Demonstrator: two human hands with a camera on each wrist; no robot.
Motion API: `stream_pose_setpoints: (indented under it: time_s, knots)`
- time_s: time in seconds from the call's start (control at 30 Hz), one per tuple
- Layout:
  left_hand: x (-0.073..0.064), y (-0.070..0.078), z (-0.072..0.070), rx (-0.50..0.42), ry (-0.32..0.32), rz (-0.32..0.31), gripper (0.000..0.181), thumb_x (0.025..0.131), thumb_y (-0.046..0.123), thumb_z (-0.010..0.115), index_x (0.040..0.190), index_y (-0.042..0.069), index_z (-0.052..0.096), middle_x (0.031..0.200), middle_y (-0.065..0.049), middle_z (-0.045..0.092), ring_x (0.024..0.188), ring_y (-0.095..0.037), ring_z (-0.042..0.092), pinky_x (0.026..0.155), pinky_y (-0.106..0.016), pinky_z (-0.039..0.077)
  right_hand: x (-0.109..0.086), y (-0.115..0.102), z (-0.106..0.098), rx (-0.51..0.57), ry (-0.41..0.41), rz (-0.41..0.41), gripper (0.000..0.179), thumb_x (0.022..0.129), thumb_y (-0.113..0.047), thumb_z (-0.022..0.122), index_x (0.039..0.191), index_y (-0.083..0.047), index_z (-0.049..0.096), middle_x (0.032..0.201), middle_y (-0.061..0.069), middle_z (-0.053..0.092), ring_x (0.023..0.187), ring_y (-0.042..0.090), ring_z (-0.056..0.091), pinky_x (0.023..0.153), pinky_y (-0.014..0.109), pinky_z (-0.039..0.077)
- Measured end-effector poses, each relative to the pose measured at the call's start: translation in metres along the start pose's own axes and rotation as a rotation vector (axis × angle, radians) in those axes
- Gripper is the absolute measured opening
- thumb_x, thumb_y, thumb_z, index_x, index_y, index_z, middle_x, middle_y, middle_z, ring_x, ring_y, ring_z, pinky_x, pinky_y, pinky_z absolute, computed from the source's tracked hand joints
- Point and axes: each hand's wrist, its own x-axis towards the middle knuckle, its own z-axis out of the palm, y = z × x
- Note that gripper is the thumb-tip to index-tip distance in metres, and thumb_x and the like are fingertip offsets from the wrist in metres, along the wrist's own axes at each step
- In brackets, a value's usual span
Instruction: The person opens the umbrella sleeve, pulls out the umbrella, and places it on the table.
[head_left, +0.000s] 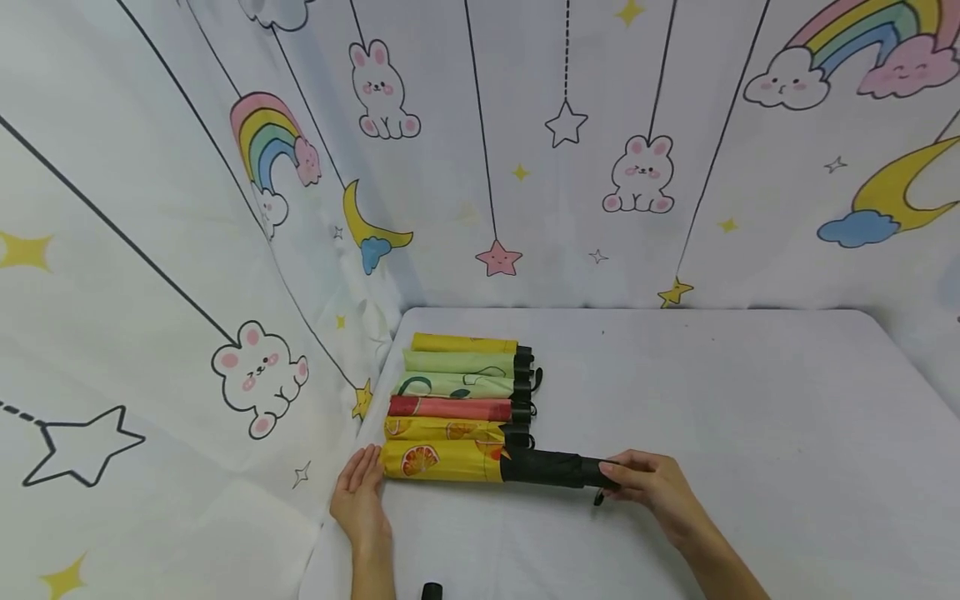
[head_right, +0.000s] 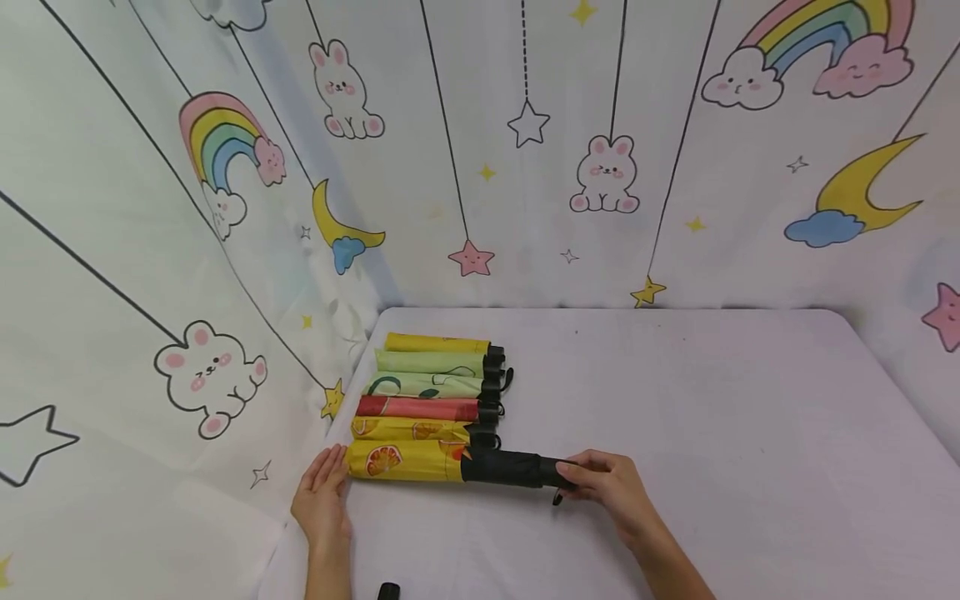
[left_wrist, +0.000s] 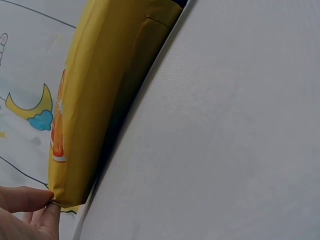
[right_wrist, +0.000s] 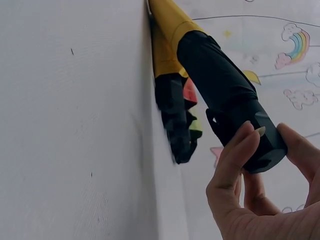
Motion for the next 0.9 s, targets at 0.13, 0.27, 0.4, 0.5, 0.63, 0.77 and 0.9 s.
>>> stream_pose_setpoints:
  time_s: [0.13, 0.27, 0.4, 0.5, 0.63, 0.77, 0.9]
  knots:
    - [0.001, -0.001, -0.001, -0.004, -0.002, 0.009, 0.048, 0.096, -0.012, 0.065, 0.143, -0.009, 0.053, 0.138, -0.020, 0.065, 0.113, -0.013, 0.072, 0.094, -0.023, 0.057, -0.003, -0.002, -0.005, -0.008, 0.009, -0.006, 0.035, 0.094, -0.017, 0.078, 0.109, 0.013, 0.070, 0.099, 0.014, 0.071, 0.086, 0.026, 0.072, 0.083, 0.037, 0.063]
    - [0.001, -0.001, -0.002, 0.002, -0.007, 0.003, 0.048, 0.097, -0.012, 0.065, 0.143, -0.008, 0.052, 0.139, -0.019, 0.065, 0.115, -0.014, 0.072, 0.094, -0.024, 0.056, -0.005, -0.004, -0.009, -0.007, 0.025, -0.004, 0.034, 0.095, -0.017, 0.077, 0.110, 0.013, 0.070, 0.098, 0.012, 0.072, 0.085, 0.025, 0.071, 0.082, 0.036, 0.063]
    - [0.001, -0.001, -0.002, 0.003, -0.010, -0.006, 0.049, 0.097, -0.011, 0.064, 0.144, -0.007, 0.052, 0.139, -0.018, 0.066, 0.115, -0.014, 0.071, 0.095, -0.024, 0.056, -0.007, -0.005, -0.014, 0.003, 0.037, -0.001, 0.033, 0.095, -0.014, 0.077, 0.111, 0.014, 0.070, 0.097, 0.011, 0.073, 0.084, 0.024, 0.071, 0.081, 0.036, 0.063]
    - [0.001, 0.000, -0.001, 0.001, -0.008, -0.017, 0.050, 0.097, -0.010, 0.065, 0.145, -0.007, 0.051, 0.139, -0.016, 0.066, 0.118, -0.015, 0.070, 0.095, -0.024, 0.056, -0.009, -0.005, -0.018, 0.008, 0.040, -0.007, 0.033, 0.095, -0.013, 0.076, 0.112, 0.015, 0.069, 0.096, 0.011, 0.072, 0.083, 0.024, 0.071, 0.081, 0.036, 0.063]
    - [0.001, 0.001, 0.000, 0.011, -0.011, -0.024, 0.051, 0.098, -0.008, 0.066, 0.146, -0.005, 0.051, 0.139, -0.014, 0.066, 0.121, -0.016, 0.069, 0.096, -0.024, 0.055, -0.012, -0.003, -0.023, 0.007, 0.043, -0.012, 0.032, 0.096, -0.013, 0.075, 0.112, 0.015, 0.069, 0.097, 0.010, 0.072, 0.083, 0.023, 0.071, 0.082, 0.036, 0.063]
    - [0.000, 0.002, 0.000, 0.012, -0.021, -0.027, 0.051, 0.099, -0.007, 0.065, 0.147, -0.005, 0.050, 0.140, -0.014, 0.066, 0.123, -0.017, 0.068, 0.097, -0.024, 0.055, -0.015, 0.000, -0.028, 0.001, 0.057, 0.001, 0.029, 0.097, -0.013, 0.074, 0.111, 0.012, 0.070, 0.098, 0.009, 0.072, 0.085, 0.023, 0.071, 0.082, 0.037, 0.063]
    - [-0.001, 0.001, -0.001, 0.003, -0.018, -0.027, 0.050, 0.098, -0.008, 0.065, 0.146, -0.006, 0.050, 0.140, -0.015, 0.066, 0.122, -0.017, 0.069, 0.096, -0.024, 0.055, -0.018, 0.002, -0.032, 0.009, 0.074, 0.019, 0.029, 0.096, -0.013, 0.075, 0.111, 0.011, 0.071, 0.098, 0.009, 0.073, 0.085, 0.024, 0.071, 0.083, 0.038, 0.063]
